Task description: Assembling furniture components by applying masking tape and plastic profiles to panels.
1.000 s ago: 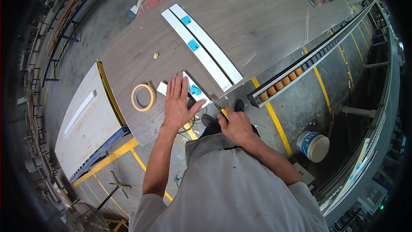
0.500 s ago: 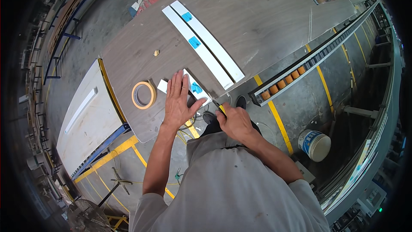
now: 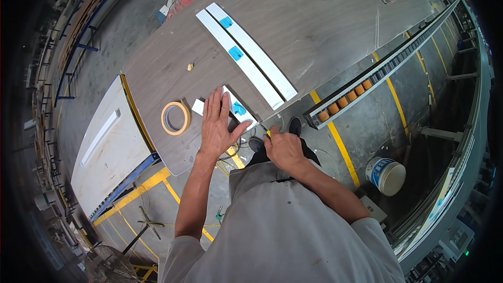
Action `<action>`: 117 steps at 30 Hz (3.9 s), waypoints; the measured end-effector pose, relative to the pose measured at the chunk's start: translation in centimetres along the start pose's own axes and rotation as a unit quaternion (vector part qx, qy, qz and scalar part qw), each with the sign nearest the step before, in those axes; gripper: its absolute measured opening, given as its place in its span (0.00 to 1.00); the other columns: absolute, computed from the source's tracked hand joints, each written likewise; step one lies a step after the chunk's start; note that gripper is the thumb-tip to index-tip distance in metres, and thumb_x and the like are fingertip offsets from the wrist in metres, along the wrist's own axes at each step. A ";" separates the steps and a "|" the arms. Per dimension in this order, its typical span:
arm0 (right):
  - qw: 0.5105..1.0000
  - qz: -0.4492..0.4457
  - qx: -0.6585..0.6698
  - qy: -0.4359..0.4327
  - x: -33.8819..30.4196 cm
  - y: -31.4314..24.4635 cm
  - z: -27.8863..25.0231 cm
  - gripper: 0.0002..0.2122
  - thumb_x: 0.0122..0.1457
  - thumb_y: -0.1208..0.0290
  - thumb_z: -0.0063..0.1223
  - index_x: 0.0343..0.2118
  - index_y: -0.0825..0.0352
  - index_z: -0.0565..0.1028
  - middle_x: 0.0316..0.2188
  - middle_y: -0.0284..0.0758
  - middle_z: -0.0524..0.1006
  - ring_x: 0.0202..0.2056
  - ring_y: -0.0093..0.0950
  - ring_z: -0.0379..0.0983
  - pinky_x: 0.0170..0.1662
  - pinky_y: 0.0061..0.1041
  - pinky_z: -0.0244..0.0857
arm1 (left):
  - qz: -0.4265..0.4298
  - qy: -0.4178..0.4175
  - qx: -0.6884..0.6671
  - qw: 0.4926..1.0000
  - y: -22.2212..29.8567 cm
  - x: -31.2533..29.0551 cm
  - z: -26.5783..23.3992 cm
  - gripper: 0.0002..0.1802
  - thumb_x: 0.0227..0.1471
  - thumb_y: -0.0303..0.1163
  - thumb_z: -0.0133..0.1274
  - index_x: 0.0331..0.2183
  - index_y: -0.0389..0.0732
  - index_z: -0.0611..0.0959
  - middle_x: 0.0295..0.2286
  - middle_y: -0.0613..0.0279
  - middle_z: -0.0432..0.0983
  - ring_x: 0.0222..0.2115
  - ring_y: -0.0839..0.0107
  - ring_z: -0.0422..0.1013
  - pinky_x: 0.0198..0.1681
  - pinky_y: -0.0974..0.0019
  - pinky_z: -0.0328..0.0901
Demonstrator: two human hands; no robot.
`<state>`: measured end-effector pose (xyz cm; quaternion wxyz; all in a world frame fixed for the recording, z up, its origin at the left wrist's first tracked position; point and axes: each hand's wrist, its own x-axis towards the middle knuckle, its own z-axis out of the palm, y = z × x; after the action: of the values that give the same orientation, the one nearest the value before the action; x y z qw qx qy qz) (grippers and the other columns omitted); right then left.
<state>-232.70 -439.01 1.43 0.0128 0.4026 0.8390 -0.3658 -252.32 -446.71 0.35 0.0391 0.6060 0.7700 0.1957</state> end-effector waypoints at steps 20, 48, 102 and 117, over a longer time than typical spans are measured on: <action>1.000 -0.008 0.003 0.002 0.1 0.3 0.2 0.14 0.60 0.63 0.50 0.32 0.72 0.72 0.21 0.53 0.76 0.27 0.54 0.75 0.33 0.49 0.70 | 0.010 0.009 0.001 1.000 -0.1 0.0 -0.2 0.52 0.47 0.55 0.61 0.60 0.28 0.61 0.61 0.38 0.54 0.61 0.42 0.52 0.64 0.46 0.46; 0.945 -0.111 -0.206 0.228 15.6 13.7 -15.5 0.19 0.56 0.69 0.54 0.52 0.62 0.71 0.37 0.42 0.75 0.38 0.45 0.75 0.37 0.42 0.71 | -0.422 0.163 0.028 0.892 7.1 0.5 2.3 0.55 0.40 0.51 0.66 0.54 0.18 0.61 0.46 0.32 0.62 0.45 0.40 0.65 0.49 0.47 0.63; 0.920 -0.365 -0.132 0.048 26.7 11.8 -17.5 0.36 0.41 0.69 0.61 0.58 0.71 0.64 0.52 0.51 0.70 0.54 0.50 0.65 0.59 0.43 0.58 | -0.295 -0.003 0.095 0.951 2.9 1.2 -0.9 0.58 0.35 0.44 0.70 0.65 0.54 0.56 0.61 0.50 0.56 0.55 0.49 0.62 0.56 0.53 0.62; 0.868 -0.403 -0.251 -0.143 24.2 14.7 -27.8 0.36 0.41 0.79 0.58 0.59 0.57 0.66 0.59 0.42 0.66 0.59 0.45 0.61 0.63 0.38 0.56 | -0.317 0.042 0.134 0.938 2.8 7.1 1.4 0.30 0.40 0.50 0.65 0.45 0.48 0.81 0.44 0.57 0.68 0.48 0.58 0.64 0.45 0.52 0.67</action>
<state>-231.40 -399.53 5.21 0.0849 -0.0443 0.9808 -0.1702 -251.17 -439.11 1.28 -0.0147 0.3214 0.9422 0.0932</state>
